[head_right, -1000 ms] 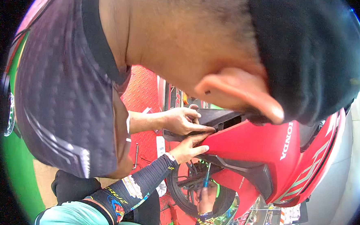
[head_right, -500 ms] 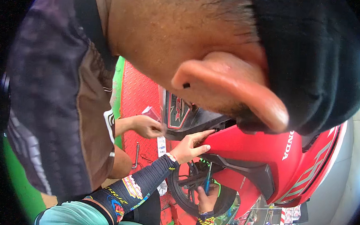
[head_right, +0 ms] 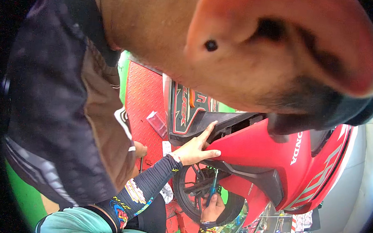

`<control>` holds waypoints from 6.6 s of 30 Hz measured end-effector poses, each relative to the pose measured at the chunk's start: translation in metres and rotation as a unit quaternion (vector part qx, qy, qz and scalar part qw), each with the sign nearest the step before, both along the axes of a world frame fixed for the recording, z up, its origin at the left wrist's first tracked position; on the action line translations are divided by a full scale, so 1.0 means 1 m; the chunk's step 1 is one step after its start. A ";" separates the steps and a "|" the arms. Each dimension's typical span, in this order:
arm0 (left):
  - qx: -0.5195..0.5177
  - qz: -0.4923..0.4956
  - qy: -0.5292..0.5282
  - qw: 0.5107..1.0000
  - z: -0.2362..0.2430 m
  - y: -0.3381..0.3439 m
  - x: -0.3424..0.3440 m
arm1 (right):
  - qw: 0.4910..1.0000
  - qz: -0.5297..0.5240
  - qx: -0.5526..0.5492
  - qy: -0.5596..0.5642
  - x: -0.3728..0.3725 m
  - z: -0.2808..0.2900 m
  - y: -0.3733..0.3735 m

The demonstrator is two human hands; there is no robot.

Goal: Removing and inspecting the front fairing and headlight assembly of a red Honda scooter.

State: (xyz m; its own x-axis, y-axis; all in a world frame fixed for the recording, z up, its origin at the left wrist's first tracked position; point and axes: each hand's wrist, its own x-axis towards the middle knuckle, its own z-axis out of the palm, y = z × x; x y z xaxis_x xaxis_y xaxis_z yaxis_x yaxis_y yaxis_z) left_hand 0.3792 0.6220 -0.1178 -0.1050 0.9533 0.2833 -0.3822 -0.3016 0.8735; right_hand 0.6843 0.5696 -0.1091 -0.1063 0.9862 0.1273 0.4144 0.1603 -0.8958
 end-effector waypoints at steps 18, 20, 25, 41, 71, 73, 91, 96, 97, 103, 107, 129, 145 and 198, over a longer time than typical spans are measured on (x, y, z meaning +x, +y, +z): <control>0.021 0.017 -0.044 0.999 0.005 -0.001 0.001 | 0.992 0.041 -0.096 0.075 0.005 0.009 0.015; 0.005 0.009 -0.031 0.999 0.005 -0.002 0.000 | 1.000 0.024 -0.019 -0.002 0.001 0.003 0.016; 0.021 0.005 -0.051 0.998 0.006 -0.006 -0.001 | 0.997 0.022 0.025 -0.071 0.000 0.000 0.014; 0.128 0.047 -0.118 0.984 -0.012 0.031 0.026 | 0.993 -0.031 -0.076 -0.080 0.007 0.003 0.024; 0.065 0.020 -0.046 0.997 -0.011 0.008 0.011 | 0.994 0.056 -0.079 0.059 -0.004 0.011 0.023; 0.076 0.031 -0.055 0.995 -0.013 0.010 0.013 | 0.997 0.057 -0.041 -0.022 -0.006 0.007 0.021; 0.067 0.030 -0.063 0.995 -0.006 0.009 0.007 | 0.990 0.044 0.068 -0.115 -0.009 0.011 0.019; 0.031 -0.007 -0.055 0.998 -0.011 0.012 0.010 | 0.944 0.038 0.221 -0.244 -0.013 -0.009 0.014; 0.047 0.005 -0.064 0.997 -0.011 0.012 0.012 | 0.957 0.042 0.191 -0.215 -0.014 -0.008 0.014; 0.084 0.023 -0.097 0.991 -0.010 0.014 0.014 | 0.994 0.058 0.035 -0.081 -0.030 0.008 0.007; 0.146 0.158 0.016 0.977 -0.009 0.022 0.011 | 0.993 0.058 0.038 -0.100 -0.031 0.020 0.019; 0.078 0.061 -0.008 0.995 -0.005 0.014 0.010 | 0.982 -0.051 0.161 -0.089 0.066 0.007 -0.019; 0.076 0.055 0.025 0.995 0.002 0.006 0.002 | 0.968 -0.044 0.221 -0.107 0.090 0.000 -0.002; -0.035 -0.012 0.116 0.993 -0.003 -0.014 -0.002 | 0.980 0.074 0.182 -0.018 -0.046 0.076 0.024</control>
State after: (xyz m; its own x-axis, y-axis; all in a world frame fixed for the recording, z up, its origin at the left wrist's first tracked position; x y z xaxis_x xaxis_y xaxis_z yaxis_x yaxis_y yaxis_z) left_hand 0.3772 0.6077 -0.1208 -0.0220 0.9728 0.2304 -0.1740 -0.2307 0.9574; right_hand 0.6385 0.5938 -0.0329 -0.2550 0.8501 0.4608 0.3930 0.5266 -0.7539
